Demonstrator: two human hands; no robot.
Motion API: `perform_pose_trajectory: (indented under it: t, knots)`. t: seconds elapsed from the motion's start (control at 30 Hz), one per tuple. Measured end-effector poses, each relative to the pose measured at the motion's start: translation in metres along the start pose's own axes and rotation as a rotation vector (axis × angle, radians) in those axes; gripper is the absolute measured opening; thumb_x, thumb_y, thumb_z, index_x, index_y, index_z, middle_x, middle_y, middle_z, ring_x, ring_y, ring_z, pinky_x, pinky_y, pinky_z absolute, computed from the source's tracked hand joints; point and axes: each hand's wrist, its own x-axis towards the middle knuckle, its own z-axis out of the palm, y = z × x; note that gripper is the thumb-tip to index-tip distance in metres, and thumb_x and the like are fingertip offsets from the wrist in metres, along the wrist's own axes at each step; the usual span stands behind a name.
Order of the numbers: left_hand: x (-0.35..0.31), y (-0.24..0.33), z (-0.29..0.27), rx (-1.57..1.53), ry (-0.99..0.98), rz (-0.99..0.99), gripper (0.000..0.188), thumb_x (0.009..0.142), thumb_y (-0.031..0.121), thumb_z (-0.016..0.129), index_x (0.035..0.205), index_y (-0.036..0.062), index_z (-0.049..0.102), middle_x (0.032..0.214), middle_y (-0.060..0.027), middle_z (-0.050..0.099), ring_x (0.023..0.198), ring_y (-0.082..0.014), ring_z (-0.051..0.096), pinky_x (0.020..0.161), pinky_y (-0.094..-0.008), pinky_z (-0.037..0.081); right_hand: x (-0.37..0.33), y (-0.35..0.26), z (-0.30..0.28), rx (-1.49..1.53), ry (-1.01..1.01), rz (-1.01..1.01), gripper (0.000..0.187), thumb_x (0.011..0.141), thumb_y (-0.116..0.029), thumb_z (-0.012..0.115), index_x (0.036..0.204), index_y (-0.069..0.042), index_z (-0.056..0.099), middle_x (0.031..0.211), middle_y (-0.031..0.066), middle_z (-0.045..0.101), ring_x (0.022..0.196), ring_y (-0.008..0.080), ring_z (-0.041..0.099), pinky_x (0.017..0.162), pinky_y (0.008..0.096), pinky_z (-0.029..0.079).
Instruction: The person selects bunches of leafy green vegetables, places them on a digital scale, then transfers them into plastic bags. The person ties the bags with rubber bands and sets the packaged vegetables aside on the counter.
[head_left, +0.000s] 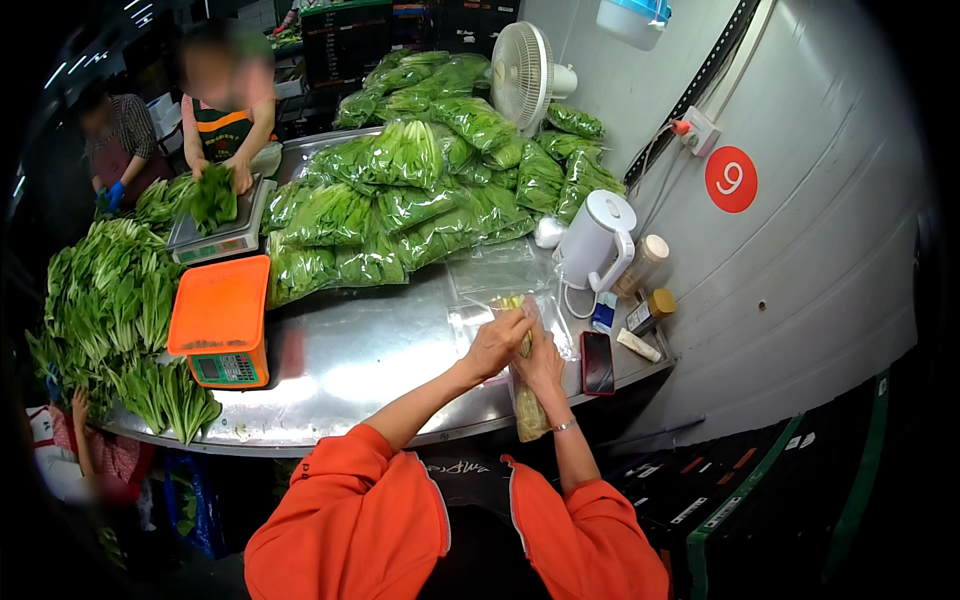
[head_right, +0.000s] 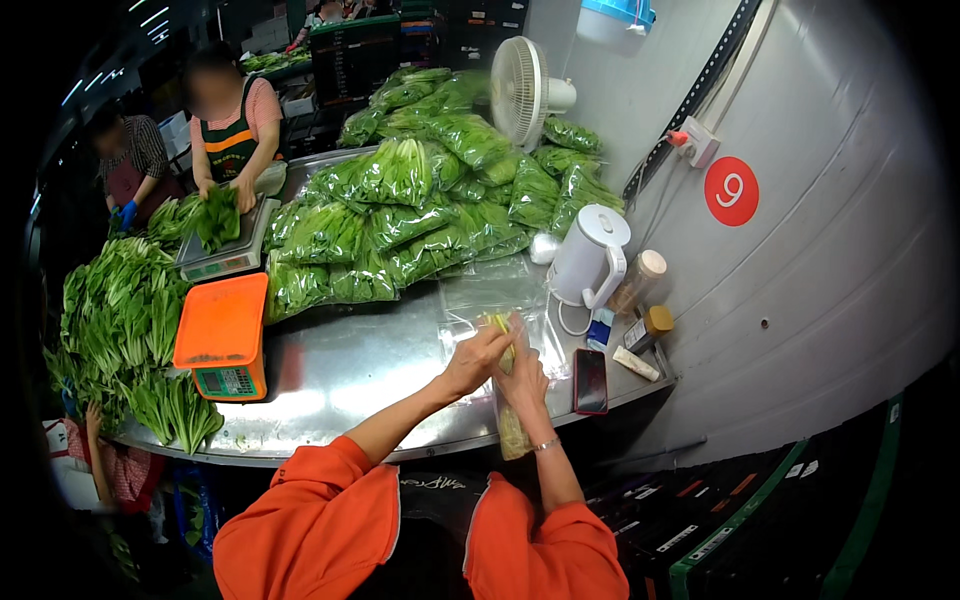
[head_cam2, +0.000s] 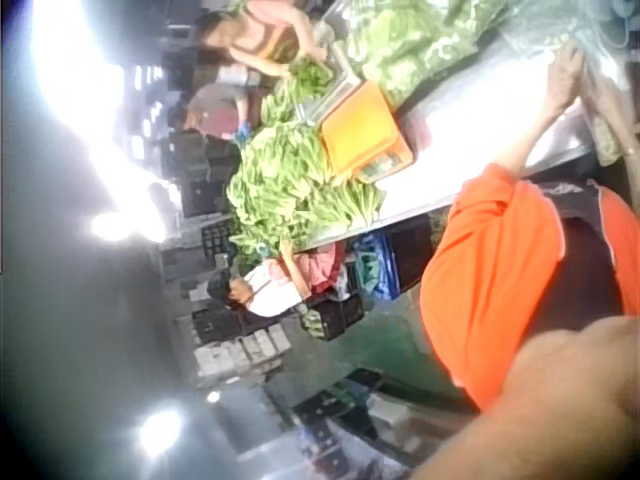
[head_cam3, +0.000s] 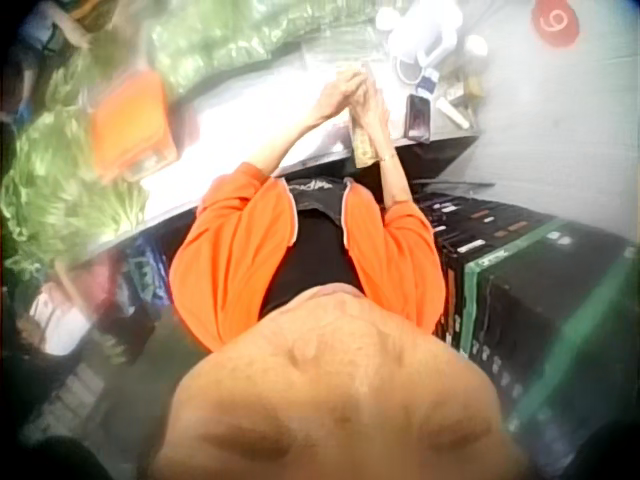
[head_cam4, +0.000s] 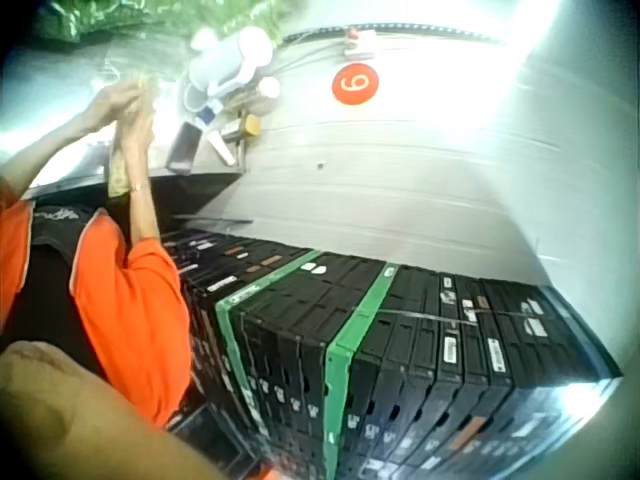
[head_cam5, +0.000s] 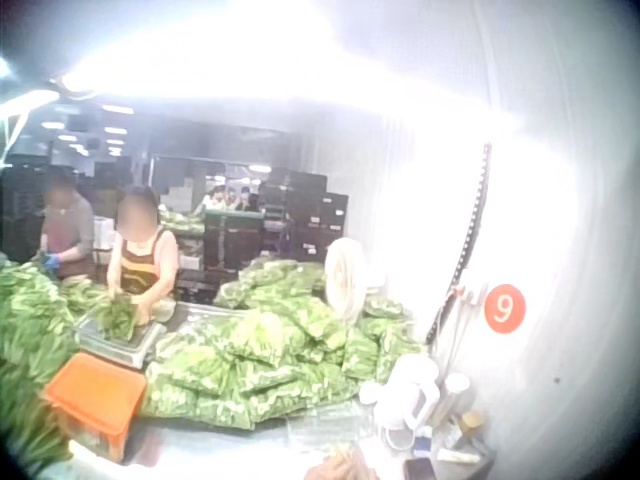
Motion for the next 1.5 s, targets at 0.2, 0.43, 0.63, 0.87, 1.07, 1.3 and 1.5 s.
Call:
perform_pose_trajectory:
  t: [0.2,0.43,0.63,0.87,1.07,1.3,1.5]
  knots:
    - [-0.010,0.001,-0.005,0.046,-0.098,0.176,0.022,0.072,0.004,0.053,0.094,0.0013,0.055,0.081,-0.0132,0.049,0.077,-0.0292,0.053,0.068,-0.0365,0.044,0.020,-0.026,0.016,0.544,0.055,-0.116,0.077,0.076,-0.021,0.066,0.143,-0.018,0.028,0.120,0.0217,0.055,0.108,0.0375,0.055,0.084,0.0413,0.046]
    - [-0.047,-0.031,-0.053,-0.502,0.430,-0.591,0.066,0.089,0.041,0.056,0.138,0.0059,0.029,0.134,-0.0155,0.041,0.122,-0.0292,0.041,0.098,-0.0440,0.034,0.011,-0.061,-0.020,0.466,0.265,-0.252,0.080,0.072,-0.022,0.071,0.141,-0.014,0.031,0.118,0.0175,0.056,0.102,0.0361,0.057,0.085,0.0409,0.046]
    - [-0.108,-0.042,-0.015,-1.485,0.143,-0.962,0.069,0.093,0.055,0.038,0.144,0.0105,0.023,0.144,-0.0074,0.031,0.133,-0.0227,0.028,0.108,-0.0435,0.027,-0.002,-0.078,0.019,0.255,-0.107,-0.210,0.076,0.072,-0.033,0.070,0.138,-0.016,0.036,0.118,0.0182,0.055,0.102,0.0366,0.056,0.083,0.0422,0.047]
    - [-0.190,-0.019,-0.033,-1.687,-0.146,-1.159,0.076,0.092,0.062,0.026,0.146,0.0102,0.011,0.150,-0.0082,0.017,0.136,-0.0290,0.022,0.108,-0.0491,0.025,-0.008,-0.102,0.075,0.230,-0.093,-0.393,0.076,0.076,-0.028,0.065,0.142,-0.021,0.028,0.111,0.0172,0.052,0.099,0.0359,0.053,0.079,0.0440,0.047]
    - [-0.214,0.006,-0.061,-1.577,-0.246,-1.227,0.076,0.091,0.062,0.032,0.143,0.0069,0.022,0.140,-0.0162,0.035,0.123,-0.0303,0.044,0.099,-0.0458,0.039,-0.007,-0.152,0.106,0.083,-0.411,-0.465,0.078,0.078,-0.026,0.065,0.144,-0.027,0.024,0.108,0.0203,0.051,0.098,0.0408,0.053,0.080,0.0465,0.047]
    - [-0.180,0.036,-0.136,0.276,-0.022,-0.727,0.062,0.078,0.047,0.064,0.111,-0.0029,0.047,0.094,-0.0197,0.058,0.077,-0.0333,0.062,0.061,-0.0397,0.048,-0.012,-0.171,0.143,-0.056,-0.370,-0.649,0.083,0.074,-0.027,0.068,0.144,-0.026,0.023,0.118,0.0226,0.043,0.094,0.0395,0.054,0.072,0.0459,0.050]
    - [-0.149,0.006,-0.119,0.205,-0.112,-0.678,0.035,0.081,0.017,0.058,0.108,-0.0009,0.046,0.086,-0.0191,0.059,0.080,-0.0357,0.060,0.065,-0.0443,0.048,-0.015,-0.179,0.147,-0.026,-0.254,-0.716,0.082,0.072,-0.022,0.068,0.143,-0.026,0.027,0.123,0.0217,0.039,0.090,0.0394,0.053,0.069,0.0441,0.051]
